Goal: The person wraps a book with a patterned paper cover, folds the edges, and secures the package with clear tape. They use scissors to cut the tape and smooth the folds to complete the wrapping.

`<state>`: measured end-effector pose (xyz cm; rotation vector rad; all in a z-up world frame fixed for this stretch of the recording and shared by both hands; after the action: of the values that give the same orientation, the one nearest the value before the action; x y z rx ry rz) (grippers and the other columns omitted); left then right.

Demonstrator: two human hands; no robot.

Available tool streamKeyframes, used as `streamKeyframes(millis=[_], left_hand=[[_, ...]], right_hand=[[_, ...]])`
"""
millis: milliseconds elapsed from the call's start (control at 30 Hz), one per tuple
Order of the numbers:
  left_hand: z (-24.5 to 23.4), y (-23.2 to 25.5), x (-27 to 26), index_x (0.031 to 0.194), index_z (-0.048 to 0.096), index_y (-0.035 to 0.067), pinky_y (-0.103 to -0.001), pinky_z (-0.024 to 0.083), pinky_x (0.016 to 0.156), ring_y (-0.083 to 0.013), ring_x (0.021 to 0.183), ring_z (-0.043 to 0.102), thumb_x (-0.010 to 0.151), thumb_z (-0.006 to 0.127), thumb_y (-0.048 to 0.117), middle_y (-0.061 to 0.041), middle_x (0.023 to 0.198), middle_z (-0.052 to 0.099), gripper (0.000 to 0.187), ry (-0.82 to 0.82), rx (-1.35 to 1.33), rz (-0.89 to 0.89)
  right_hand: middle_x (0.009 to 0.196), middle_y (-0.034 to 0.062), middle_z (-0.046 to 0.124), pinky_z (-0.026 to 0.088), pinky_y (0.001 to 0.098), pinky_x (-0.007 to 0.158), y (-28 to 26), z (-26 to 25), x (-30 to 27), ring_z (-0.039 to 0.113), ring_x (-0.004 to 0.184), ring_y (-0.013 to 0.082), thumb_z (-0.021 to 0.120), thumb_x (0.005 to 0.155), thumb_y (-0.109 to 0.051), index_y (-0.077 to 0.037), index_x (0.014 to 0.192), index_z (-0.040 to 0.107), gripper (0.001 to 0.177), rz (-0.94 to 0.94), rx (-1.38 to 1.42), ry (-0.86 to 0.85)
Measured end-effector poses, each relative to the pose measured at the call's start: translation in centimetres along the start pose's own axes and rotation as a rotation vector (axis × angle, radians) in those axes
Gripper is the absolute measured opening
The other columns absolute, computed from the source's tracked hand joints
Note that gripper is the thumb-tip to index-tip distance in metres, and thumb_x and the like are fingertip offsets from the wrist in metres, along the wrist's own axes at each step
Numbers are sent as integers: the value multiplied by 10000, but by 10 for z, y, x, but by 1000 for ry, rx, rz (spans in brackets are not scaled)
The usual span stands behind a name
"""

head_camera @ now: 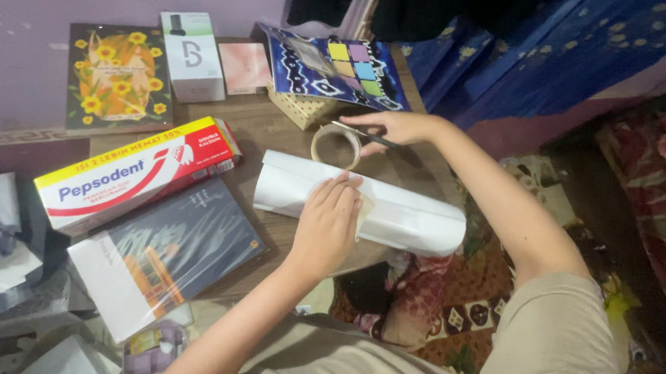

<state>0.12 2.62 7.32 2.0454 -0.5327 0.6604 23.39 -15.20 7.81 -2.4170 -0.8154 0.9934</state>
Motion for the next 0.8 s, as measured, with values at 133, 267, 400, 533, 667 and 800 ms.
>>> streamKeyframes(millis=[133, 267, 400, 533, 667, 800], left_hand=[[1, 0, 0, 1008, 582, -6, -508, 409, 1101, -389, 1288, 571, 950, 588, 62, -191, 1240, 660, 89, 6, 21, -2], [2, 0, 0, 1028, 585, -8, -513, 412, 1109, -383, 1282, 575, 950, 597, 70, -182, 1243, 664, 111, 25, 21, 9], [0, 0, 0, 1008, 584, 0, -513, 413, 1113, -381, 1285, 582, 963, 585, 65, -175, 1233, 678, 79, 25, 11, -2], [-1, 2, -1, 1023, 582, -4, -515, 409, 1119, -388, 1289, 581, 983, 566, 71, -181, 1233, 676, 86, 31, 6, -16], [-3, 1, 0, 1017, 571, 2, -518, 404, 1122, -392, 1303, 579, 1003, 541, 69, -179, 1245, 677, 75, 9, -25, -16], [-7, 2, 1, 987, 565, 7, -516, 399, 1125, -399, 1307, 571, 1007, 543, 76, -187, 1243, 677, 75, -22, -51, -42]], right_hand=[[1073, 127, 673, 527, 381, 819, 27, -2, 8, 627, 970, 252, 955, 659, -414, -151, 1442, 524, 932, -149, -294, 154], [1104, 198, 687, 529, 424, 907, 64, -7, 5, 637, 1077, 347, 979, 588, -421, -80, 1248, 613, 828, -162, -439, 230], [1116, 205, 708, 553, 408, 877, 101, -11, -4, 697, 1045, 337, 906, 627, -289, -71, 1289, 631, 750, -53, -364, 219], [1153, 238, 723, 560, 391, 911, 121, -2, -11, 721, 1023, 340, 896, 654, -220, -77, 1370, 631, 776, 78, -455, 293], [1183, 243, 711, 548, 415, 911, 99, 11, -20, 691, 1051, 365, 887, 692, -167, -43, 1327, 666, 684, -45, -562, 366], [1034, 203, 742, 559, 378, 778, 36, 7, -55, 698, 843, 290, 843, 791, -229, -82, 1372, 648, 630, 68, -367, 422]])
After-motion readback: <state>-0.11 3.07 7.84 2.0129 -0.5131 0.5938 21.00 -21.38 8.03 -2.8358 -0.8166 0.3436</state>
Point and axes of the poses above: each hand's wrist, its own x-axis towards the middle knuckle, its own z-axis out of the palm, y = z × x, the point moved 2 cm from there along x, towards the middle knuckle
